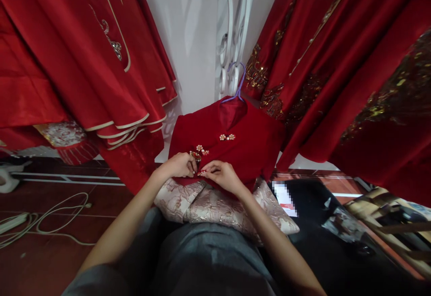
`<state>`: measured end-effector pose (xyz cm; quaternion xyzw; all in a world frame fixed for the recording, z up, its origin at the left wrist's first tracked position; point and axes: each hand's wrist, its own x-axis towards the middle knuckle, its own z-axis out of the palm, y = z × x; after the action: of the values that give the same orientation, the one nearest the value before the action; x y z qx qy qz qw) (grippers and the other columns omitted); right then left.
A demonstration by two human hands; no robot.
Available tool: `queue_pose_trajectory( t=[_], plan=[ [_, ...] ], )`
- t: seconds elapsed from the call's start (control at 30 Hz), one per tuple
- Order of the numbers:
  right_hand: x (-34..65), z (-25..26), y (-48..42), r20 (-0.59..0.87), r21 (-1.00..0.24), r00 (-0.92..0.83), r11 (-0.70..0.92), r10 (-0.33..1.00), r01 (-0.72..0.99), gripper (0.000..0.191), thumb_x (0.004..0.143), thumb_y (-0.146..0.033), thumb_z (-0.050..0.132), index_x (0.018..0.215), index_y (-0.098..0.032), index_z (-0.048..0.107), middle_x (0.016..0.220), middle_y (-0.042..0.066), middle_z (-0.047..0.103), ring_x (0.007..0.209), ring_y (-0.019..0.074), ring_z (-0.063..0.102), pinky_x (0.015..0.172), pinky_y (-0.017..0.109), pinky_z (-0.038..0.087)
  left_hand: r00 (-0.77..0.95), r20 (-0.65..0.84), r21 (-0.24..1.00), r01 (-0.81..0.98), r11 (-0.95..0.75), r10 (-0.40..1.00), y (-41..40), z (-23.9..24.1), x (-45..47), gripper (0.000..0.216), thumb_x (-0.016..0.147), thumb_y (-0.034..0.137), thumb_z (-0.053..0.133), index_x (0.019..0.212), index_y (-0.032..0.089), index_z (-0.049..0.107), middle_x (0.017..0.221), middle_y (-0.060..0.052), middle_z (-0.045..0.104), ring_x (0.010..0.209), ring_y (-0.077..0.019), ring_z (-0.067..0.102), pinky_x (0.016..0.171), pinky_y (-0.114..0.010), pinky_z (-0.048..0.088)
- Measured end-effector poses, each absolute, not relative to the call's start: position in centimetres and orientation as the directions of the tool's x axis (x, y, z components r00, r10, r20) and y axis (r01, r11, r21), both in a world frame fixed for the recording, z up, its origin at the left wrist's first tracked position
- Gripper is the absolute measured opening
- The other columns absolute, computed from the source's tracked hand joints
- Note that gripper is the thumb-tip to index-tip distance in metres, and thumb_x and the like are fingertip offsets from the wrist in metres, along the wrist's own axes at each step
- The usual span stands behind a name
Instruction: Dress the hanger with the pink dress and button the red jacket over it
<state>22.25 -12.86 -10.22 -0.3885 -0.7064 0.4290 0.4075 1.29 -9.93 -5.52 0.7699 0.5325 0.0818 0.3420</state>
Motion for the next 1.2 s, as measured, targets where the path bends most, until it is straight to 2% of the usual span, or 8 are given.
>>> queue_pose_trajectory(
  t=[0.17, 0.4, 0.53, 0.63, 0.77, 0.93, 1.2],
  plan=[
    [20.2, -12.4, -12.8, 0.280, -0.929, -0.193, 0.316, 0.941, 0.194, 0.020, 0.075, -0.034, 0.072, 0.081, -0.015, 0.070, 0.085, 0.007, 0.071, 0.074, 0.0162, 0.069, 0.068, 0.026, 0.058, 0.397, -0.186, 0.582, 0.781, -0.225, 0.899, -9.7, -6.0, 1.5, 0.013, 0.057, 0.015, 0.066, 0.068, 0.020, 0.071, 0.065, 0.001, 0.072, 0.067, -0.0145, 0.068, 0.059, -0.018, 0.048],
    [20.6, -11.5, -13.2, 0.270, -0.902, -0.256, 0.337, 0.928, 0.271, 0.012, 0.076, -0.028, 0.070, 0.081, -0.017, 0.072, 0.082, 0.005, 0.071, 0.072, 0.0150, 0.068, 0.067, 0.025, 0.057, 0.383, -0.328, 0.651, 0.754, -0.087, 0.863, -10.0, -5.8, 1.9, 0.012, 0.057, 0.018, 0.063, 0.067, 0.019, 0.069, 0.062, 0.001, 0.071, 0.060, -0.0150, 0.067, 0.052, -0.019, 0.046],
    [21.1, -10.7, -13.2, 0.225, -0.894, -0.329, 0.329, 0.917, 0.305, 0.010, 0.076, -0.024, 0.070, 0.082, -0.017, 0.072, 0.081, 0.005, 0.072, 0.073, 0.0153, 0.069, 0.070, 0.026, 0.055, 0.399, -0.279, 0.613, 0.774, -0.158, 0.874, -10.1, -5.8, 2.1, 0.022, 0.052, 0.019, 0.071, 0.074, 0.019, 0.070, 0.068, 0.001, 0.072, 0.064, -0.0150, 0.067, 0.055, -0.019, 0.046],
    [21.2, -10.6, -13.3, 0.213, -0.888, -0.360, 0.334, 0.908, 0.317, 0.009, 0.076, -0.024, 0.070, 0.082, -0.017, 0.071, 0.081, 0.005, 0.072, 0.074, 0.0157, 0.069, 0.070, 0.026, 0.055, 0.395, -0.271, 0.591, 0.788, -0.172, 0.878, -10.2, -5.7, 2.2, 0.020, 0.054, 0.016, 0.069, 0.074, 0.019, 0.070, 0.067, 0.002, 0.072, 0.062, -0.0145, 0.067, 0.054, -0.018, 0.045],
    [20.7, -11.2, -13.3, 0.275, -0.878, -0.290, 0.362, 0.917, 0.313, 0.009, 0.077, -0.025, 0.069, 0.081, -0.016, 0.070, 0.083, 0.006, 0.070, 0.073, 0.0158, 0.068, 0.068, 0.026, 0.057, 0.367, -0.318, 0.640, 0.764, -0.087, 0.874, -10.0, -5.8, 2.0, 0.019, 0.055, 0.015, 0.066, 0.073, 0.019, 0.070, 0.068, 0.000, 0.073, 0.065, -0.0157, 0.068, 0.056, -0.019, 0.047],
    [20.2, -12.3, -13.2, 0.343, -0.858, -0.251, 0.410, 0.905, 0.309, 0.008, 0.080, -0.024, 0.066, 0.082, -0.017, 0.068, 0.085, 0.006, 0.067, 0.075, 0.0159, 0.067, 0.068, 0.026, 0.058, 0.384, -0.273, 0.637, 0.759, -0.134, 0.882, -9.8, -6.2, 1.9, 0.014, 0.057, 0.026, 0.069, 0.068, 0.018, 0.071, 0.066, -0.001, 0.073, 0.066, -0.0162, 0.068, 0.056, -0.019, 0.047],
    [19.7, -12.8, -13.7, 0.376, -0.833, -0.205, 0.427, 0.904, 0.353, 0.005, 0.083, -0.021, 0.061, 0.081, -0.017, 0.063, 0.085, 0.006, 0.063, 0.073, 0.0149, 0.065, 0.066, 0.025, 0.057, 0.363, -0.274, 0.655, 0.748, -0.103, 0.891, -10.0, -6.3, 2.0, 0.013, 0.060, 0.021, 0.064, 0.068, 0.019, 0.074, 0.059, 0.001, 0.070, 0.060, -0.0142, 0.066, 0.052, -0.017, 0.046]
  ],
)
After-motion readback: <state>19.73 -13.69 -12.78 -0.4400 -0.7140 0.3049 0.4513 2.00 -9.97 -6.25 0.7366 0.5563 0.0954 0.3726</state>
